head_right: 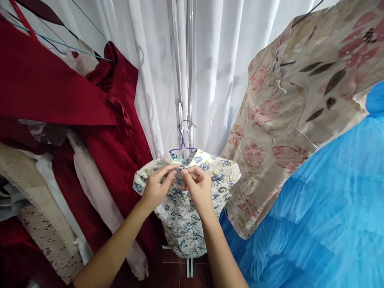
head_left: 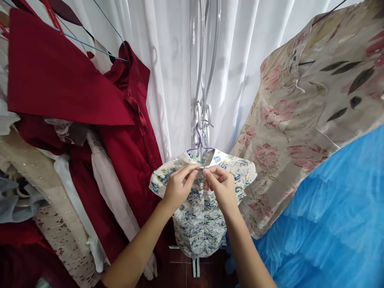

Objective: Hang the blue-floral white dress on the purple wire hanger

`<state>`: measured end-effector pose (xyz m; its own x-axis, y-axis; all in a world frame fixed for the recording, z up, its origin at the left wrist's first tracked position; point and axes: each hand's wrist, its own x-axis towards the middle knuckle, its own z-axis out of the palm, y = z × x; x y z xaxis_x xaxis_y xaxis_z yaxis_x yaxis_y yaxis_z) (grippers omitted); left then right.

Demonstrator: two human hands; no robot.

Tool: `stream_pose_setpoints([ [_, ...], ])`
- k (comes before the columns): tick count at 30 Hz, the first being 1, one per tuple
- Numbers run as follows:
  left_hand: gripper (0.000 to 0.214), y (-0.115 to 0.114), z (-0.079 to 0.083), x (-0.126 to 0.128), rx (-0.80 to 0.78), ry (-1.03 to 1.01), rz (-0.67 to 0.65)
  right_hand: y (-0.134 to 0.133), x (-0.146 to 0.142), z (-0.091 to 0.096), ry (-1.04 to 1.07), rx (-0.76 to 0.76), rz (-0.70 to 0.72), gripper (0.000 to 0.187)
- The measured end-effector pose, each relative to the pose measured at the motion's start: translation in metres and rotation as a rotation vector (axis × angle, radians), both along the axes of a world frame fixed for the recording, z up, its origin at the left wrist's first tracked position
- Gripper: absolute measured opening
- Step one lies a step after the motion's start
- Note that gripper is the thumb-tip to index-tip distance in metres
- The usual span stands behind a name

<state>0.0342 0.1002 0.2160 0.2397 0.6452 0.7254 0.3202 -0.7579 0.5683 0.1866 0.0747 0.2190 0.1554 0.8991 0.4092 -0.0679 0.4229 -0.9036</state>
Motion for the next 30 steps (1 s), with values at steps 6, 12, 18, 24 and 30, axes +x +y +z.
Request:
stream_pose_setpoints([
  [6,0.014,0.018,0.038,-0.001,0.14,0.196,0.002,0.017,-0.012,-0.024,-0.053,0.006,-0.055,0.036],
  [12,0.012,0.023,0.027,-0.012,0.128,0.02,-0.005,0.03,-0.028,-0.034,-0.059,0.011,-0.091,0.031],
  [18,0.015,0.02,0.036,-0.016,0.143,-0.169,0.123,0.035,-0.029,-0.044,-0.319,-0.002,-0.214,0.03],
  [24,0.023,0.064,0.038,-0.083,0.09,-0.653,0.336,0.007,-0.022,-0.091,-0.333,-0.166,-0.032,0.03],
  [30,0.02,0.08,-0.051,-0.128,-0.292,-0.881,0.381,-0.04,-0.011,-0.109,-0.31,-0.249,0.156,0.028],
])
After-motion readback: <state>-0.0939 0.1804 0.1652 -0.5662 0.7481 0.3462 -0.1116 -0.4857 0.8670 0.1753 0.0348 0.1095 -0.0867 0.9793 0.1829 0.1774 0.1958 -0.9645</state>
